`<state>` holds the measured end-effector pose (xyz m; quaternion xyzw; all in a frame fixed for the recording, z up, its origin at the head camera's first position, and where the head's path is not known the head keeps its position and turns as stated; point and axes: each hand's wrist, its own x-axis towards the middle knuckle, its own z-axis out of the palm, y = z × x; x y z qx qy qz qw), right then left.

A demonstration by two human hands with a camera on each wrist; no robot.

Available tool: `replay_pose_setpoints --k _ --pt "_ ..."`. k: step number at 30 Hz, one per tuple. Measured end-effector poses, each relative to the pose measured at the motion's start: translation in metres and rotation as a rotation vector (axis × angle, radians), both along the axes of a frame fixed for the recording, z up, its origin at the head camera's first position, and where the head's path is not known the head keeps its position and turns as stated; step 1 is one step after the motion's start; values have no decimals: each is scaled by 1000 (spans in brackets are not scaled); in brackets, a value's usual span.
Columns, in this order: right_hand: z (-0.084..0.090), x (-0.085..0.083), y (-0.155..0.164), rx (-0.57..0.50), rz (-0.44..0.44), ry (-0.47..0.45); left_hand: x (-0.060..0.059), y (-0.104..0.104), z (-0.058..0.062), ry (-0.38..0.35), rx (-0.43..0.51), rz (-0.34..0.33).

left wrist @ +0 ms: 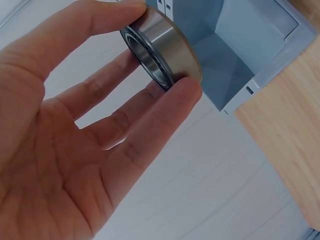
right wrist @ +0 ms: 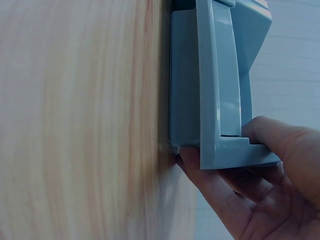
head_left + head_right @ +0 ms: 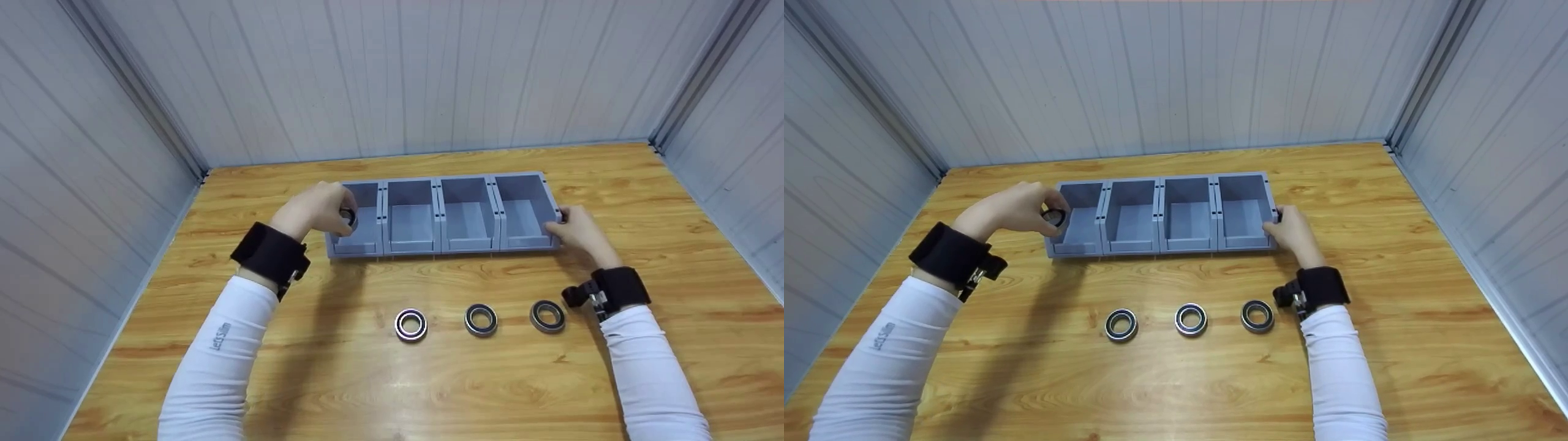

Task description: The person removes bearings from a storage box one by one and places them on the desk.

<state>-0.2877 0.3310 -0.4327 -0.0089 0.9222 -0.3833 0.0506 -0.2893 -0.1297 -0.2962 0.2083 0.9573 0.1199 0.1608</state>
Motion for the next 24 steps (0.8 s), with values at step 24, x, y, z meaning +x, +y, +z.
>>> replay_pose_setpoints --k 24 --pt "3 -1 -1 -11 -3 -29 14 -9 0 11 -8 -29"
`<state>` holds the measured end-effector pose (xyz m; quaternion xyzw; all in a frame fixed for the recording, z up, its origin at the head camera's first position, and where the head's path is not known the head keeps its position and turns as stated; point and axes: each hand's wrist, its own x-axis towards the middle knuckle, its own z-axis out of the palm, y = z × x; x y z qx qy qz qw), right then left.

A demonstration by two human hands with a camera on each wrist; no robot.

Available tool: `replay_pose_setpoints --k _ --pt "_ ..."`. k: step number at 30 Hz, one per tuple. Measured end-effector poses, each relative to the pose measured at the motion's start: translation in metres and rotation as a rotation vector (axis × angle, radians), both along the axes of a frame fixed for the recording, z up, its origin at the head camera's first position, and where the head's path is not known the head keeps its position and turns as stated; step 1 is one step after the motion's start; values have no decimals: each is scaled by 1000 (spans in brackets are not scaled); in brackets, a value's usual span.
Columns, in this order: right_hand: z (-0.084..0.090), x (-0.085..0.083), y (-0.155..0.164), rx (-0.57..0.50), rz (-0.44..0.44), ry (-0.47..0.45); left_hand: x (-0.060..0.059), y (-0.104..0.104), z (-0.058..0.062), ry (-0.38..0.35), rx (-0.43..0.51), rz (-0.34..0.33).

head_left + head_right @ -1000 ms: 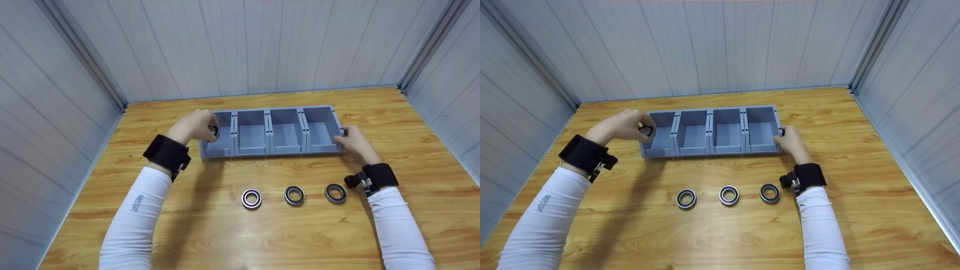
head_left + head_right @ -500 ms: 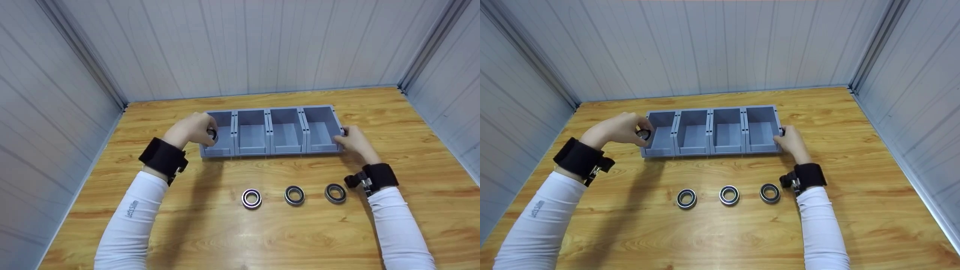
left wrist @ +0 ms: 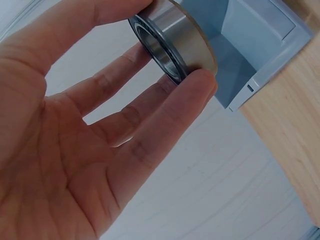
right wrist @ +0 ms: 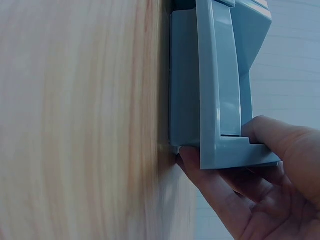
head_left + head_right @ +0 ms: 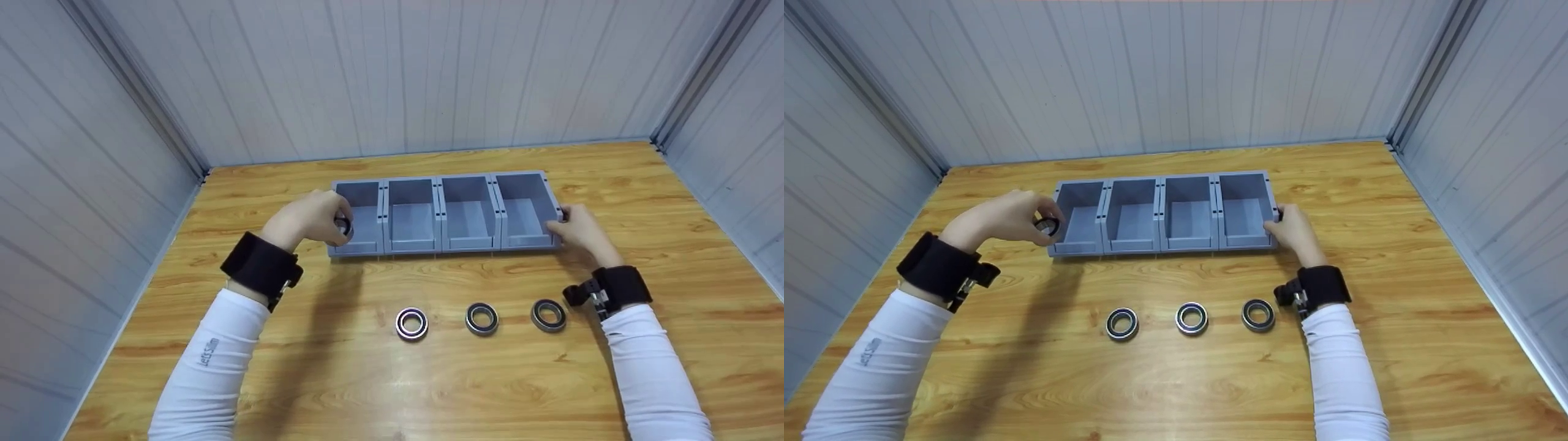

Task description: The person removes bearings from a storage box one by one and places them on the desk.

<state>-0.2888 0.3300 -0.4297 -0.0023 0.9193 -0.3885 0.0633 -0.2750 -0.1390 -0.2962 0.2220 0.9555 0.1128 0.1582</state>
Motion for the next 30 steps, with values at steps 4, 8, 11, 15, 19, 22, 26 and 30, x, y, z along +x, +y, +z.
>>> replay_pose_setpoints --k 4,8,11,15,19,22,26,30 --pt "-1 -1 0 7 -3 2 2 -2 -2 -14 12 2" --pt "-1 -1 1 3 -4 -6 5 -3 -2 -34 18 -5" --pt "-2 -1 0 3 -4 -2 8 -3 0 -35 17 -12" --pt "-1 0 0 3 -4 5 13 -3 1 -45 26 -11" --pt "-1 0 0 6 3 10 17 -4 1 -53 33 -10" --pt "-1 0 1 17 10 15 20 -4 1 -56 42 -16" --pt "-1 0 2 29 7 16 24 -5 0 -71 51 -23" --pt "-1 0 2 35 0 28 27 -4 -1 -79 52 -24"
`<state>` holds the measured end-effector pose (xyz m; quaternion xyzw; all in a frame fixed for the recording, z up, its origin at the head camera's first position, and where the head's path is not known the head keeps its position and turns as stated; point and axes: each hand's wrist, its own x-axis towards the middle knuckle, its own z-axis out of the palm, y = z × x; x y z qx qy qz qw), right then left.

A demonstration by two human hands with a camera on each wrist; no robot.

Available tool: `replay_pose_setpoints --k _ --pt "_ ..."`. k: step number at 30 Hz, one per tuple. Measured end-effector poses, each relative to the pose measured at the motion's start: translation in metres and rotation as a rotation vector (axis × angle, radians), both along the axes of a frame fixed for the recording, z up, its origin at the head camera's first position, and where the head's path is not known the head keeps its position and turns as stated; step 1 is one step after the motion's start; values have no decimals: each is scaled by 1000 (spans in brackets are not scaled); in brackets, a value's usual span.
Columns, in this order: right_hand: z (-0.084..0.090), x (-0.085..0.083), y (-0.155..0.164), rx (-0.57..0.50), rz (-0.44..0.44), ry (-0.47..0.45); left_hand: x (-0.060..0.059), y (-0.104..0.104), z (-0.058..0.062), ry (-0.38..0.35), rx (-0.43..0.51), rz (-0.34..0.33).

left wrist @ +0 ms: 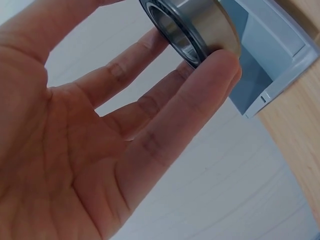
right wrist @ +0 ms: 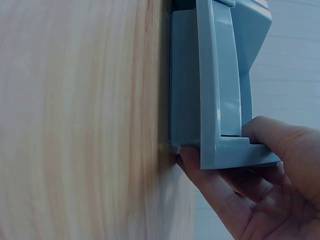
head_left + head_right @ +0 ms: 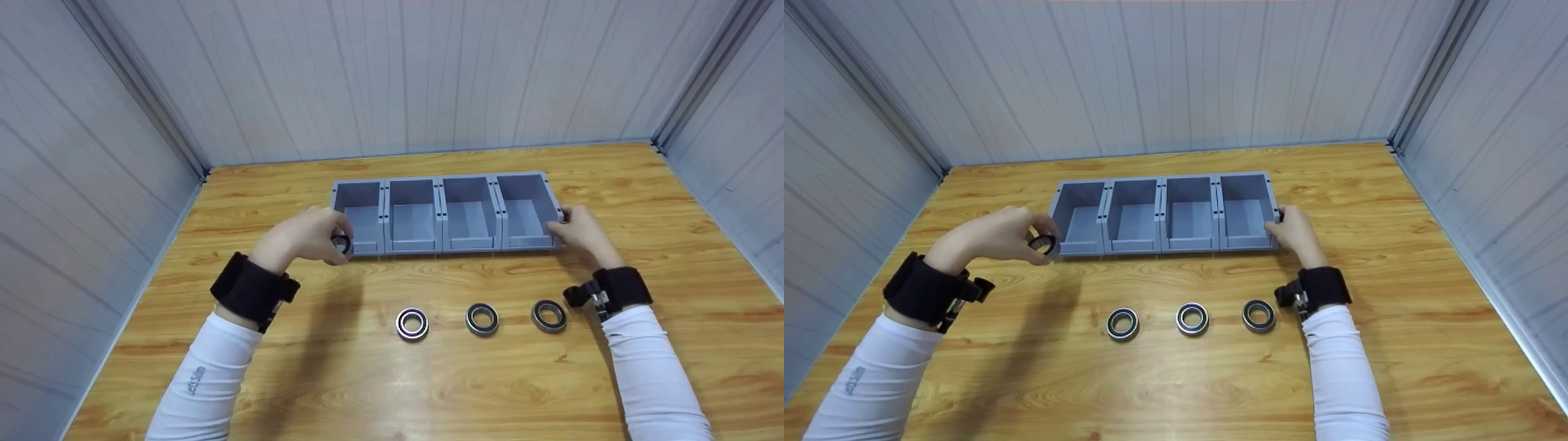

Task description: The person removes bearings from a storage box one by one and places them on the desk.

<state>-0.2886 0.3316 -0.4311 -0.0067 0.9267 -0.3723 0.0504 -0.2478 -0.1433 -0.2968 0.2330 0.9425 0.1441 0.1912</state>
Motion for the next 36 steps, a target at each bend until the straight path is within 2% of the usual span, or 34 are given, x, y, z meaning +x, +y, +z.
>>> replay_pose_setpoints --k 11,19,36 --pt "0 0 1 -25 6 -6 9 -2 -2 -18 9 -13" --pt "0 1 1 -17 -1 -19 14 -4 -5 20 2 -36" --pt "0 0 -1 -16 -11 -27 25 -4 -13 22 -4 -33"
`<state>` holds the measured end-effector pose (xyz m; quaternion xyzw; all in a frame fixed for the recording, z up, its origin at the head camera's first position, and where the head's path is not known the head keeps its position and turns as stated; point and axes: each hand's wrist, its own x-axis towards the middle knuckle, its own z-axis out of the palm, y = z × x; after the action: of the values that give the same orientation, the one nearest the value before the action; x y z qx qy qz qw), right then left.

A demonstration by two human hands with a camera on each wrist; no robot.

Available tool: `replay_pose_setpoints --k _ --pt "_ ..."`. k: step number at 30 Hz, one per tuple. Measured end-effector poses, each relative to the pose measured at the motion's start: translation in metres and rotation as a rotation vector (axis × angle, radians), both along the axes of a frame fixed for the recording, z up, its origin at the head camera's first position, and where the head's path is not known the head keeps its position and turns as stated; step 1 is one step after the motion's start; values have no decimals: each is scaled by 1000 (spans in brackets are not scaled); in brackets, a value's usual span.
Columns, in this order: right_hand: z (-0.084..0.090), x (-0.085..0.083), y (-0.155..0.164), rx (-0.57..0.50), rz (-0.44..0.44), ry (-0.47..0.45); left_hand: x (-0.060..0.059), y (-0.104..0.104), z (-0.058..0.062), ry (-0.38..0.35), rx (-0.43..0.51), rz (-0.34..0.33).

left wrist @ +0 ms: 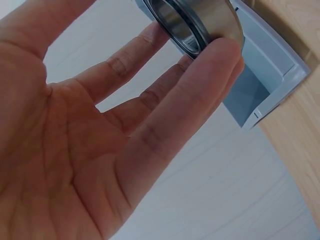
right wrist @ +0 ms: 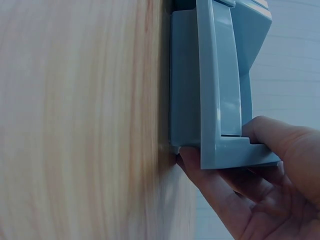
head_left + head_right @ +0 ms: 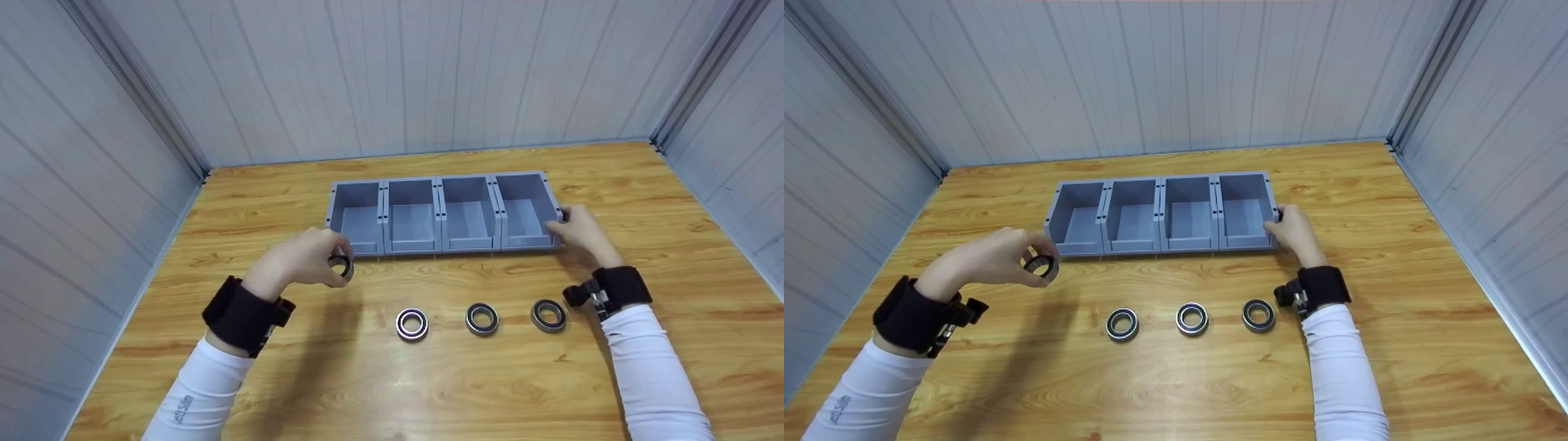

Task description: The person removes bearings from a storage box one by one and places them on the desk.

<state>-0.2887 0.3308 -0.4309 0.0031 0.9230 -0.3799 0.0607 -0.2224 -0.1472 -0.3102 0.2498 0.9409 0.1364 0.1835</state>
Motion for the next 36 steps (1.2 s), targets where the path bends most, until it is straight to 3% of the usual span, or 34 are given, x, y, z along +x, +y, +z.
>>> replay_pose_setpoints --k 12,19,36 --pt "0 2 0 -9 0 14 9 1 -5 -23 24 -21" --pt "0 2 1 11 18 53 14 1 -9 10 18 -30" --pt "-1 1 1 -2 10 49 22 -3 -21 -29 42 -4"
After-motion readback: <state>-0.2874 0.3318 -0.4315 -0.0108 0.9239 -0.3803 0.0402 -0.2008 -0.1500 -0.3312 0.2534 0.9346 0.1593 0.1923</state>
